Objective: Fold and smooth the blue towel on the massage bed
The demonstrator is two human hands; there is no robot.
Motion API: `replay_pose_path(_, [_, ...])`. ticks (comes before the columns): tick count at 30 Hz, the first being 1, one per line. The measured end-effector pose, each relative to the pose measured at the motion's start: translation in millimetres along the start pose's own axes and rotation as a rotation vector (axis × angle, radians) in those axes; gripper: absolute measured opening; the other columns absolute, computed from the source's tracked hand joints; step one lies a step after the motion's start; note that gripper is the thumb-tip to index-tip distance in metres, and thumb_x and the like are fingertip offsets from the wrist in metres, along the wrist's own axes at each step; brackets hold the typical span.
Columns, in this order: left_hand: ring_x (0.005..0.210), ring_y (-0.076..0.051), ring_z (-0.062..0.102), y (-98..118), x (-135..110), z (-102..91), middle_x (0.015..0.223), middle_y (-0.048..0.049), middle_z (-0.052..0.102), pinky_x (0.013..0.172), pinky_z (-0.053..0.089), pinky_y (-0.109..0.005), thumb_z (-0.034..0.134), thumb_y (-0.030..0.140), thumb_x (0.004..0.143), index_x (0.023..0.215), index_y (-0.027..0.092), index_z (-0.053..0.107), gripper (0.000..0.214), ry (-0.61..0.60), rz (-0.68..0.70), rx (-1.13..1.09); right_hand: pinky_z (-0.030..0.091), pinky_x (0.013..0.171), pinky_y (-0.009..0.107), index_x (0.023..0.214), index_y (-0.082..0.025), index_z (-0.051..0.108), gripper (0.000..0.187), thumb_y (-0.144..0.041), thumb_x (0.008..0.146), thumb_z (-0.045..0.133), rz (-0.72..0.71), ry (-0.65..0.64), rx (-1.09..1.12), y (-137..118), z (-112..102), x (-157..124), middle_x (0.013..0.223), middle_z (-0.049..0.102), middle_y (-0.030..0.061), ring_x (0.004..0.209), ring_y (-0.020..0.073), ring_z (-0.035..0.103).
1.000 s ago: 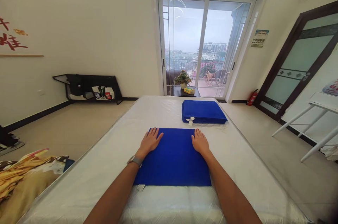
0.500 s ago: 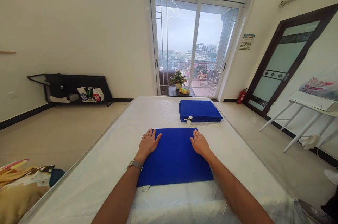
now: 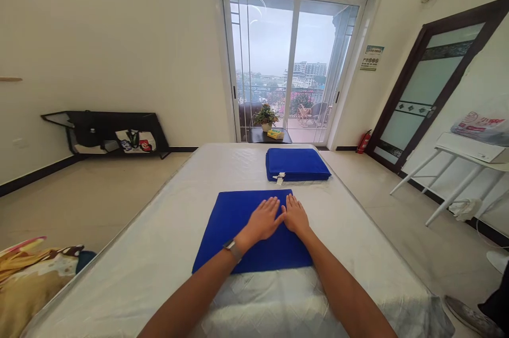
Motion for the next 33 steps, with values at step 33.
replay_pose_path(33, [0.154,-0.029,0.025,-163,-121,-11.9,0.165,-0.0171,0.029,0.127,0.018,-0.051,0.013,0.061,0.102,0.158,0.006,0.030,0.080,-0.070,-0.434,0.251,0.017,0.126,0.041,0.160,-0.003,0.025,0.067,-0.043,0.106,0.020,-0.026,-0.037,-0.026,-21,-8,-70,0.167,0.021,0.0134,0.155,0.0251,0.020])
Point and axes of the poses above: each hand's wrist, its own x-axis towards the middle knuckle, its own z-axis out of the palm, y = z × x, the point moved 9 cm from there along x, towards the middle knuckle
